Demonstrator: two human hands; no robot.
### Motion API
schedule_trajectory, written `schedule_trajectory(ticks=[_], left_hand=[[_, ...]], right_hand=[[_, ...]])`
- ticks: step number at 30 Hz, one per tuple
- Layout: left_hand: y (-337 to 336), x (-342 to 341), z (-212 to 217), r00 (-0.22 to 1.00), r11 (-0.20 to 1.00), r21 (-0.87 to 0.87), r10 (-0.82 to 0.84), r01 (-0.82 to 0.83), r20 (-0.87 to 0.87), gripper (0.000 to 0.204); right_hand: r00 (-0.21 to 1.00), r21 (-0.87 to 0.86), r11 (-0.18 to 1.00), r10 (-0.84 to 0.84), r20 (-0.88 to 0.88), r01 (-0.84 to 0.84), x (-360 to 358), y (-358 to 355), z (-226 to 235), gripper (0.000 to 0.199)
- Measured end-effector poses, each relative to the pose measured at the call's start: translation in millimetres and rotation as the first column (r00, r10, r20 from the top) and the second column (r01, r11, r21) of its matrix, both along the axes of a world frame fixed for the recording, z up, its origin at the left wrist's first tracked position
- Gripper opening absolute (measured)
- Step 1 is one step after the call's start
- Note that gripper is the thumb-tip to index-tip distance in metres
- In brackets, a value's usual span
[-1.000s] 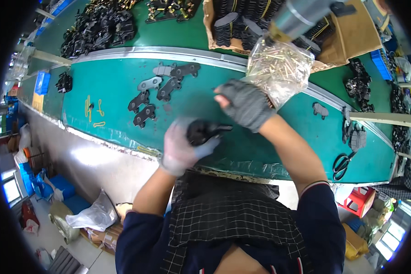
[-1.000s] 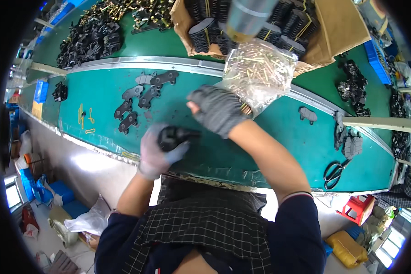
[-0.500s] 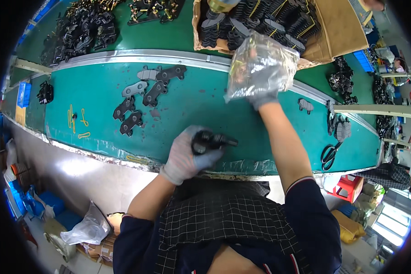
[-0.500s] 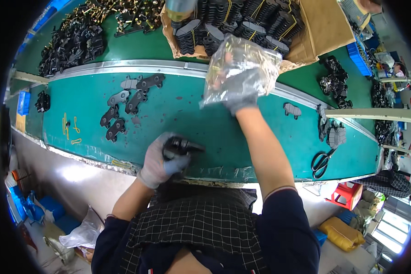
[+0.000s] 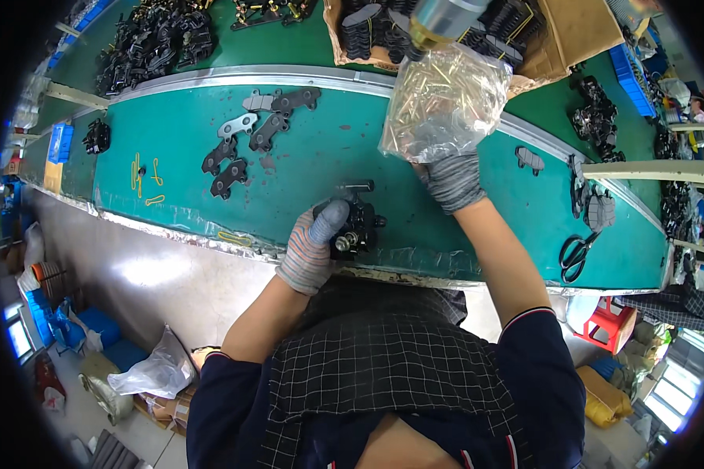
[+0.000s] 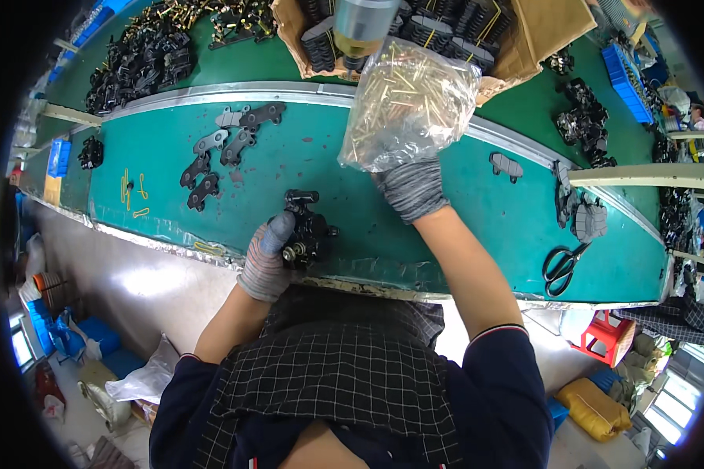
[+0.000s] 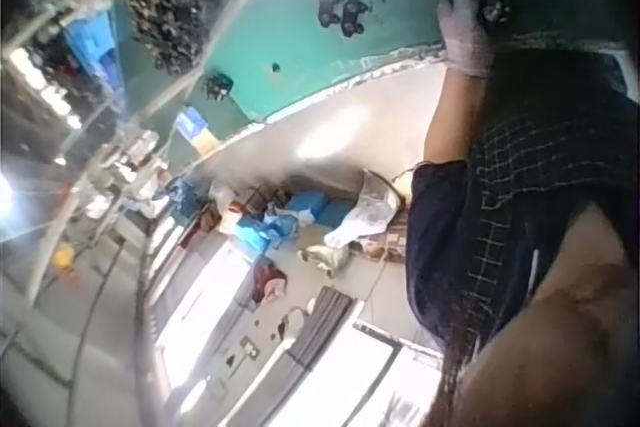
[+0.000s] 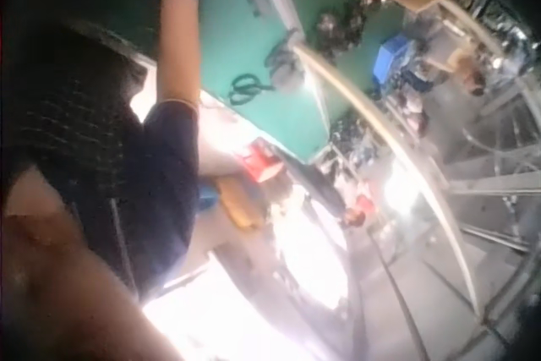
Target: Assembling brake pad components using an electric screwdriver at a factory workstation.
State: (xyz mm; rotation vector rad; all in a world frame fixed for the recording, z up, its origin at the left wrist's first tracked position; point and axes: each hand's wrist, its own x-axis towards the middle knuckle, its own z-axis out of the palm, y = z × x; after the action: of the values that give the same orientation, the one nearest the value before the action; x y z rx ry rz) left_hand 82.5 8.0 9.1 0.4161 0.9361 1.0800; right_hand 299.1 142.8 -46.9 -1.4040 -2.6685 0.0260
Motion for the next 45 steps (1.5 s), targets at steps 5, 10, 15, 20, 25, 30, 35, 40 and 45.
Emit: schedule_trajectory(ticks=[5, 10, 15, 20, 25, 30, 35, 40, 45], left_hand=[[11.7, 13.6, -0.2, 0.991, 0.997, -0.067, 0.033, -0.024, 0.131, 0.066], [25.0, 22.1, -0.9, 0.965, 0.981, -0.189, 0.005, 0.046, 0.261, 0.063], [36.4, 23.2, -6.6, 0.945, 0.956, -0.285, 0.023, 0.075, 0.326, 0.06], [43.6, 19.4, -13.3, 0.937, 0.95, -0.287, -0.017, 0.124, 0.349, 0.059], [36.2, 9.5, -13.6, 0.93, 0.96, -0.231, -0.066, 0.157, 0.361, 0.058], [28.2, 9.4, -9.5, 0.951, 0.974, -0.195, -0.051, 0.115, 0.306, 0.062], [18.7, 11.6, -7.4, 0.976, 0.982, -0.185, 0.003, 0.038, 0.218, 0.066], [10.9, 2.4, -5.5, 0.992, 0.988, -0.147, -0.027, 0.046, 0.126, 0.063], [2.4, -2.5, 10.0, 0.998, 0.993, -0.113, 0.034, -0.028, 0.056, 0.058]], right_hand=[[0.912, 0.068, 0.996, 0.074, -0.403, -0.05, 22.4, -22.5, 38.4, 0.029], [0.832, -0.517, 0.852, -0.347, -0.433, 0.086, 30.6, -22.0, 48.7, 0.027], [0.673, -0.463, 0.882, -0.394, -0.626, 0.086, 44.4, -23.6, 39.1, 0.026], [0.602, -0.479, 0.873, -0.432, -0.672, 0.092, 51.0, -18.4, 31.3, 0.024], [0.734, -0.364, 0.912, -0.378, -0.565, 0.189, 58.6, -37.5, 35.0, 0.02], [0.957, 0.025, 1.0, 0.001, -0.291, 0.006, 27.4, -41.1, 46.0, 0.017], [0.977, -0.025, 0.984, -0.179, -0.118, 0.177, -11.6, -30.6, 34.0, 0.02], [0.939, -0.168, 0.929, -0.304, 0.163, 0.33, -36.7, -33.5, 31.7, 0.024], [0.942, -0.151, 0.936, -0.293, 0.162, 0.317, -26.6, -38.8, 41.9, 0.022]])
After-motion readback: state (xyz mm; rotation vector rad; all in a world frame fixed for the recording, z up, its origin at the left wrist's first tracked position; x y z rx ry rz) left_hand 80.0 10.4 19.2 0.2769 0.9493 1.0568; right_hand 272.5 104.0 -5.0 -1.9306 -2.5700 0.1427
